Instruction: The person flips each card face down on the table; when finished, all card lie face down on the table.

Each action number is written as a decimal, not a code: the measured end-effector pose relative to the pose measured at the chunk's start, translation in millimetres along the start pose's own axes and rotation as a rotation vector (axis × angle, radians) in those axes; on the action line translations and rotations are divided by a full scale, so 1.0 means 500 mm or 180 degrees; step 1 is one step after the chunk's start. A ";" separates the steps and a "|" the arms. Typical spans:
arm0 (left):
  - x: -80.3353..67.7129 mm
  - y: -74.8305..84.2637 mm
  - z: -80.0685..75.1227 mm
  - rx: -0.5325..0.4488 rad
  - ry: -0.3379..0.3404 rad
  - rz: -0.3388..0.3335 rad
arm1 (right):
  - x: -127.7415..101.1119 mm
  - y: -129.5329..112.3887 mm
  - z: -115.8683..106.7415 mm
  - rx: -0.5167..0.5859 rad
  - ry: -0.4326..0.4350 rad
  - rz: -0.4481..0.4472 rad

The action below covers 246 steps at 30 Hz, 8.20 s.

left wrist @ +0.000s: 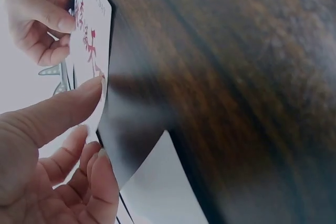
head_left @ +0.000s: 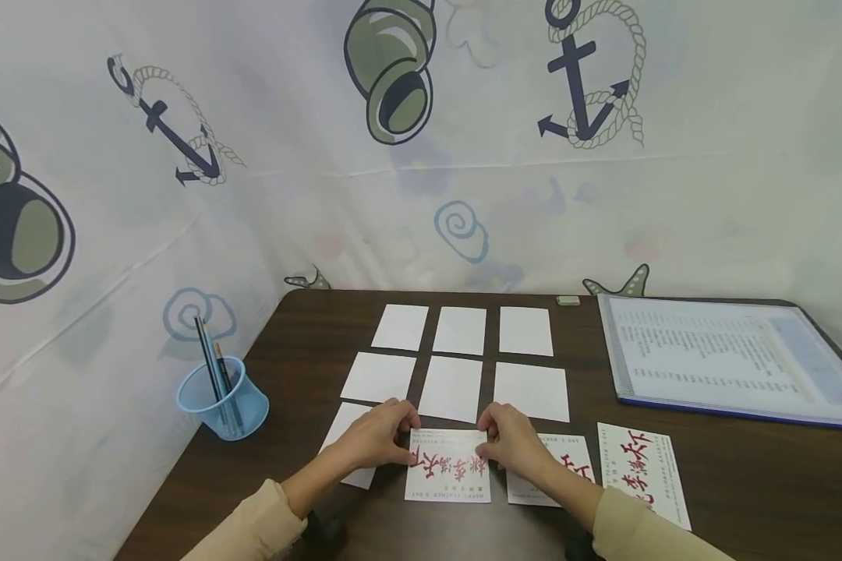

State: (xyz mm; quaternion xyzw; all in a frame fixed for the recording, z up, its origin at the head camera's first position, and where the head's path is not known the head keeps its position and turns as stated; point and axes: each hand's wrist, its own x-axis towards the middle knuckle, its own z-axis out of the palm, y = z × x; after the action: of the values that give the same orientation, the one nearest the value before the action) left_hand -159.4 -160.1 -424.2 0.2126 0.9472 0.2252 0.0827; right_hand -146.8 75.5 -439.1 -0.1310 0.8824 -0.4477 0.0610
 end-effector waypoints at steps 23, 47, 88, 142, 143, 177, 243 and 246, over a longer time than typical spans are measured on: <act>0.015 0.017 -0.043 -0.2555 0.0099 -0.0476 | 0.001 -0.031 0.003 0.0681 0.0847 -0.0026; 0.045 0.093 -0.083 -0.2874 0.0645 -0.0272 | -0.021 -0.119 0.039 0.0327 0.1211 -0.1412; -0.045 0.001 0.005 -0.1270 0.0695 -0.0422 | -0.061 -0.017 0.030 0.1897 -0.0257 0.0579; 0.087 0.159 0.096 -0.0468 -0.0073 0.0506 | -0.095 0.121 -0.185 -0.0362 0.0284 0.0467; 0.092 0.163 0.100 -0.0431 -0.0083 0.0500 | -0.096 0.124 -0.187 -0.0393 0.0284 0.0460; 0.114 0.186 0.104 -0.1034 -0.0061 0.0409 | -0.103 0.117 -0.190 -0.0119 0.0466 0.0325; 0.101 0.151 0.067 -0.2456 0.1103 -0.0229 | -0.084 0.045 -0.145 0.0976 0.1609 -0.0031; 0.092 0.148 0.073 -0.2263 0.1014 -0.0171 | -0.092 0.056 -0.146 0.0911 0.1434 0.0140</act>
State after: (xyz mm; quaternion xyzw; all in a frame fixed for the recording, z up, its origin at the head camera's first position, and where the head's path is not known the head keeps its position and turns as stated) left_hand -164.1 -65.7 -425.1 0.1081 0.8164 0.5673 0.0091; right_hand -124.3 160.8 -418.9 0.0010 0.8041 -0.5844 -0.1093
